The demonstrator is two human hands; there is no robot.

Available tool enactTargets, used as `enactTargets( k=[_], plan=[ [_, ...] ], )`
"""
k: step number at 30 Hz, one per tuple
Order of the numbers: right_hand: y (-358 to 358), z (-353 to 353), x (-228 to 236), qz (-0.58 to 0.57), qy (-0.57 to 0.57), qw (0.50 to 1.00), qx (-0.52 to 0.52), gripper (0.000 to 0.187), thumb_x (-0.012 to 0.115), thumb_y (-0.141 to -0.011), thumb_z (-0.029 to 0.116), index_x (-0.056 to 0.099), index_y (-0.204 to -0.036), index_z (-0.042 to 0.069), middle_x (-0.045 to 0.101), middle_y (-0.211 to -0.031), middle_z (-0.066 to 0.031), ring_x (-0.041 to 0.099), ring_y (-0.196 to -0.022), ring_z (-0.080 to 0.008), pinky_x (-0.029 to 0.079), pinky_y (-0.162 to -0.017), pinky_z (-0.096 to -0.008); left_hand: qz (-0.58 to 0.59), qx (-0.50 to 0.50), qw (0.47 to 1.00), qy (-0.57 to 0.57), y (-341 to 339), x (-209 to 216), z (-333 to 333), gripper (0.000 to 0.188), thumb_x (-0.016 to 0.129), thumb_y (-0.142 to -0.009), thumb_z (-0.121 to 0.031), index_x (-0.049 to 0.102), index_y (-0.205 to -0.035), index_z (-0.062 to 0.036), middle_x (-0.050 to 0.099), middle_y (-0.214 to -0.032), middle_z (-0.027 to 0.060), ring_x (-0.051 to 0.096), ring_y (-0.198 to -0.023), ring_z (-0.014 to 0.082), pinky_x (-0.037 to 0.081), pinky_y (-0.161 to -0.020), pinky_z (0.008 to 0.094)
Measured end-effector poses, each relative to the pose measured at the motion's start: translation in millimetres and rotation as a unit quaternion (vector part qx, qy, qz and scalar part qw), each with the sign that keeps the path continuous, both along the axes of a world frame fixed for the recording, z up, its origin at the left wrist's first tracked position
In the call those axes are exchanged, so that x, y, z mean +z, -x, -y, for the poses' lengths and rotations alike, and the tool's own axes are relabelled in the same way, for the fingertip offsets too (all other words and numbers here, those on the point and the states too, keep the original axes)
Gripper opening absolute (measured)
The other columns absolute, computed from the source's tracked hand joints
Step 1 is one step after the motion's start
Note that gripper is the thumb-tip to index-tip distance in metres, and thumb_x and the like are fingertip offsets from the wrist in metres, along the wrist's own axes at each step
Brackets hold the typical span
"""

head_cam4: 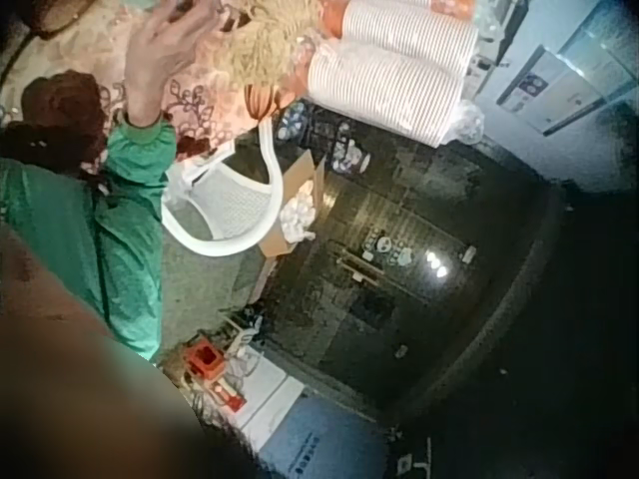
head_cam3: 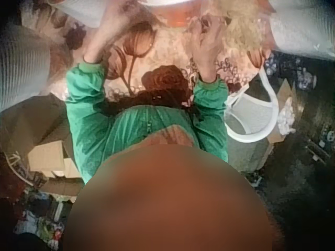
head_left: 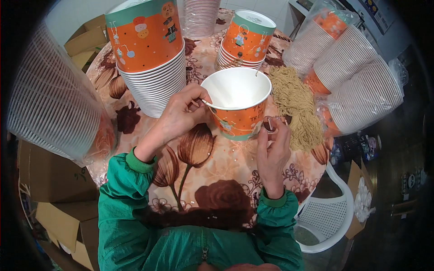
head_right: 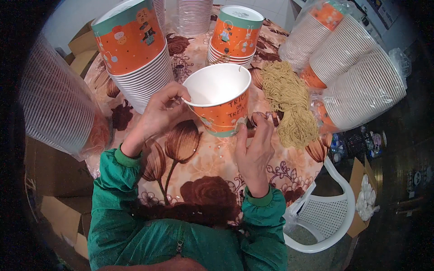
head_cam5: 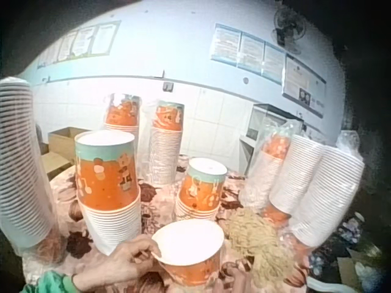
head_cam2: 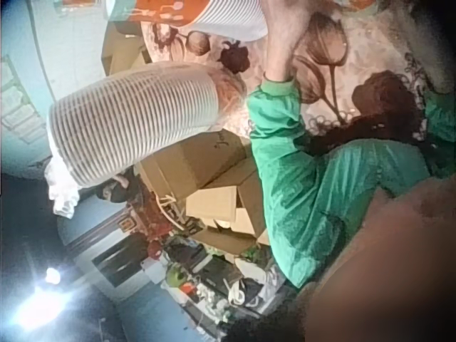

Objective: Attaching string handles to decorated paper cups in a manufacturing setting.

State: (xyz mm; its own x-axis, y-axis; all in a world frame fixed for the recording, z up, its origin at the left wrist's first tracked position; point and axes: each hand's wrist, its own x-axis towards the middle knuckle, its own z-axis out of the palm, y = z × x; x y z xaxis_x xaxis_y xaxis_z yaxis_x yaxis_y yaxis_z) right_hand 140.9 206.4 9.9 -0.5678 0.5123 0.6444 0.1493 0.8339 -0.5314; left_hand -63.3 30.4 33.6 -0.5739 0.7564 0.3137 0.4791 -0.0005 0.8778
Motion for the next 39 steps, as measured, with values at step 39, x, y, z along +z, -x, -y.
enactTargets(
  k=[39],
  plan=[
    [1.9,-23.6,-11.6,-0.207,0.581,0.739,0.27,0.025,0.064,-0.1,0.007,0.06,-0.125,0.001,0.068,-0.099,-0.0065,0.065,-0.087,-0.0138,0.054,-0.083,-0.0305,0.108,-0.079,0.991,0.0,0.5,-16.5,-6.6,0.021,0.064,-0.097,-0.002,0.065,-0.119,0.0004,0.069,-0.1,0.0021,0.063,-0.09,0.0076,0.053,-0.08,0.0261]
  ],
)
